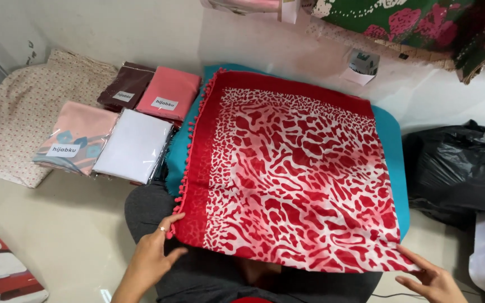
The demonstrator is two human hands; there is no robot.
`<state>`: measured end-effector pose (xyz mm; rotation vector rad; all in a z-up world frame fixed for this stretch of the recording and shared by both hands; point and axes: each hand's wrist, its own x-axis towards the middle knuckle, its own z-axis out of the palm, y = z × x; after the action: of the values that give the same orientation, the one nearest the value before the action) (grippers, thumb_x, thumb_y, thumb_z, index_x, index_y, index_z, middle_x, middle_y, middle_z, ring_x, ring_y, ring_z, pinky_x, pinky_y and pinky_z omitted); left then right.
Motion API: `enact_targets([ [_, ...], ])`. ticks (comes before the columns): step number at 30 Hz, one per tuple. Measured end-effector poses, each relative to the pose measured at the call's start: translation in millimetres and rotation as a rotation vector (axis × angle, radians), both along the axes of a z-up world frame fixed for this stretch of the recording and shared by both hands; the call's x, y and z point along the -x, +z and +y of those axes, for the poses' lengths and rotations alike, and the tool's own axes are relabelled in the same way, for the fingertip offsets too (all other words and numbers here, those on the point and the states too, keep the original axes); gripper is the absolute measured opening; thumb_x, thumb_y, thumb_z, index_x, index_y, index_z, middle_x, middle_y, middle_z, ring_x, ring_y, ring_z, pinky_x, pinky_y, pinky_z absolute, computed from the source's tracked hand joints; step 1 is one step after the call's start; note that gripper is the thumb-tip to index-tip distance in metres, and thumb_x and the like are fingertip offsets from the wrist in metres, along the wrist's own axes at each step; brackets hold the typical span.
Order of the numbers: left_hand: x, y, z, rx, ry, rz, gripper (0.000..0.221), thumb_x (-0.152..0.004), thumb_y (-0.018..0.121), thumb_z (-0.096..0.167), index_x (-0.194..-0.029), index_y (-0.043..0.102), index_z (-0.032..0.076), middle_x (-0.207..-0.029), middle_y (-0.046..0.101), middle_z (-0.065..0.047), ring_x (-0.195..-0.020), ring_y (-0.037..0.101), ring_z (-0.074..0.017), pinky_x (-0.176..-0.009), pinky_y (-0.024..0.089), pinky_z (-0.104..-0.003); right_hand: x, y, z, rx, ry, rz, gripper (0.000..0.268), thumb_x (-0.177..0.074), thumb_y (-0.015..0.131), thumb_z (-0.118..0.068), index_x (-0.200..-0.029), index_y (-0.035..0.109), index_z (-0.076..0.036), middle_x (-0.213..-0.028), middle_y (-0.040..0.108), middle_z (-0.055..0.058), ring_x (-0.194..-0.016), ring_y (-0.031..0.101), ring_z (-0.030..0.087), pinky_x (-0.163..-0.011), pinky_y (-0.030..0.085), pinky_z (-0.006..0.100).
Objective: Cleaning a hijab with a lint roller, folding it, and placing it into a plastic packaging bag.
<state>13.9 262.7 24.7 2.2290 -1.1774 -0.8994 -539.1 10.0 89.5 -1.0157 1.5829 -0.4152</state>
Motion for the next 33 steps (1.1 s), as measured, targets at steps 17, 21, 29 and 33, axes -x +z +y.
enact_targets([
  [17,-110,16,-264,0.656,0.203,0.555,0.006,-0.094,0.071,0.01,-0.095,0.066,0.013,-0.092,0.068,-0.001,-0.088,0.065,-0.0136,-0.077,0.054,-0.028,-67,-42,-256,0.657,-0.053,-0.071,0.031,-0.099,0.073,-0.025,-0.126,0.071,-0.011,-0.104,0.07,-0.002,-0.085,0.06,0.006,-0.069,0.049,0.021],
  [21,-127,-46,-326,0.49,0.476,0.693,0.015,-0.09,0.075,0.013,-0.105,0.07,0.012,-0.098,0.076,-0.008,-0.085,0.072,-0.0212,-0.073,0.06,-0.037,-92,-96,-307,0.582,-0.106,0.034,0.028,-0.093,0.081,-0.033,-0.114,0.076,-0.017,-0.088,0.067,-0.004,-0.076,0.058,0.004,-0.058,0.048,0.026],
  [29,-140,-82,-316,0.222,0.415,0.055,0.045,-0.079,0.082,0.053,-0.114,0.073,0.026,-0.104,0.076,-0.007,-0.109,0.071,-0.0292,-0.084,0.056,-0.042,-78,-109,-308,0.6,0.053,0.491,0.054,-0.098,0.076,-0.058,-0.133,0.072,-0.018,-0.106,0.074,0.02,-0.107,0.068,0.045,-0.08,0.057,0.06],
  [33,-97,18,-247,0.032,0.179,0.044,0.065,-0.088,0.061,0.06,-0.137,0.055,0.018,-0.09,0.074,-0.008,-0.088,0.072,-0.0291,-0.077,0.051,-0.043,-122,-16,-219,0.456,0.087,0.4,0.051,-0.096,0.069,-0.041,-0.138,0.066,-0.013,-0.112,0.071,0.021,-0.105,0.067,0.029,-0.079,0.052,0.043],
])
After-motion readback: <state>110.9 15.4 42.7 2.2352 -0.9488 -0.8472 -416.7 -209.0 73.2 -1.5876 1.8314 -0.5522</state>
